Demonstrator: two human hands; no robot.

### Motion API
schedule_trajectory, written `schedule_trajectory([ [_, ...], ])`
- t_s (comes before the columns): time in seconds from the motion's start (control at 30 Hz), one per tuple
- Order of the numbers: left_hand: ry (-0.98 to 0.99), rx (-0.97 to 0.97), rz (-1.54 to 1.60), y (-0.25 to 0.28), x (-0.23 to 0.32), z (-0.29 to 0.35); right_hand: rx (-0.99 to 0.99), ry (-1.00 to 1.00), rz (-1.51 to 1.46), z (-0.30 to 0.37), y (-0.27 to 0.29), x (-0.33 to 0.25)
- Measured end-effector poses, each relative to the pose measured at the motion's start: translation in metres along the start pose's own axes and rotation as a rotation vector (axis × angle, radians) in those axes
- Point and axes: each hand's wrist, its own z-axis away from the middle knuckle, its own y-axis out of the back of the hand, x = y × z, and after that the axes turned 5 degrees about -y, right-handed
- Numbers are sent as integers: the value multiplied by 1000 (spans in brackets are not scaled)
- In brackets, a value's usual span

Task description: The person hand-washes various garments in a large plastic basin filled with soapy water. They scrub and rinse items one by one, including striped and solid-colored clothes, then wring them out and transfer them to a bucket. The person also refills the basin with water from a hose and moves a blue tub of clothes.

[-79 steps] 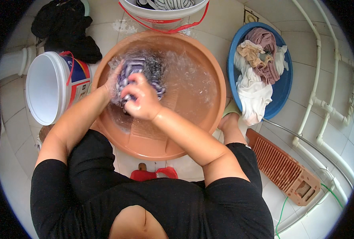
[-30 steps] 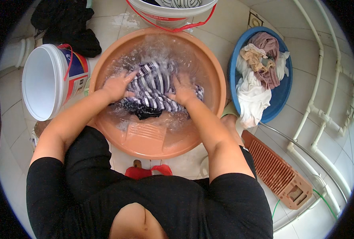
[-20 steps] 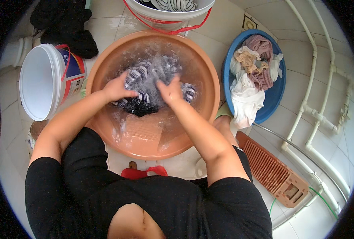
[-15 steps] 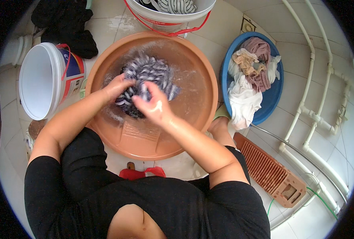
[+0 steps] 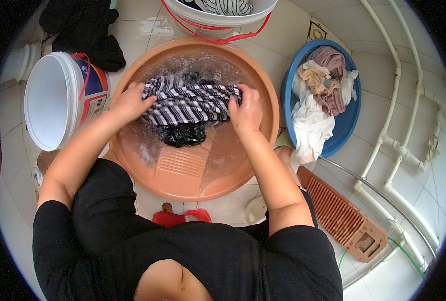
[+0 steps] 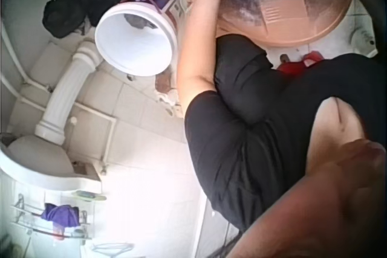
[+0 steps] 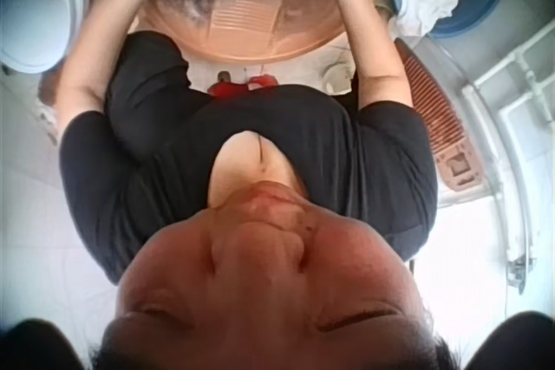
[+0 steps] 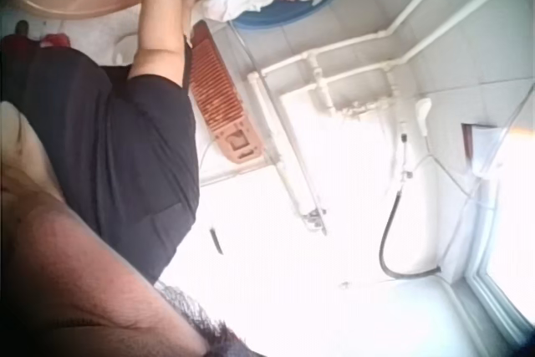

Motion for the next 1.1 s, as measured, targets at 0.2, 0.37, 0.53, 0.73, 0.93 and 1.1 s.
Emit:
schedule_trajectory([
  [0.2, -338, -181, -569, -38, 31, 24, -456, 140, 515, 42, -59, 30],
  [0.37, -321, -416, -388, -28, 0, -1, -915, -1, 415, 5, -48, 35],
  [0.53, -122, -500, 42, -36, -17, -28, -528, -232, 305, -9, -59, 29],
  [0.73, -402, 109, -126, -42, 23, 0, -771, -507, -918, 4, -1, -56],
  [0.93, -381, 30, -21, -22, 10, -17, -841, -351, -1210, 12, 92, -108],
  [1.1, -504, 59, 579, -19, 8, -8, -462, -614, -1076, 2, 59, -49],
])
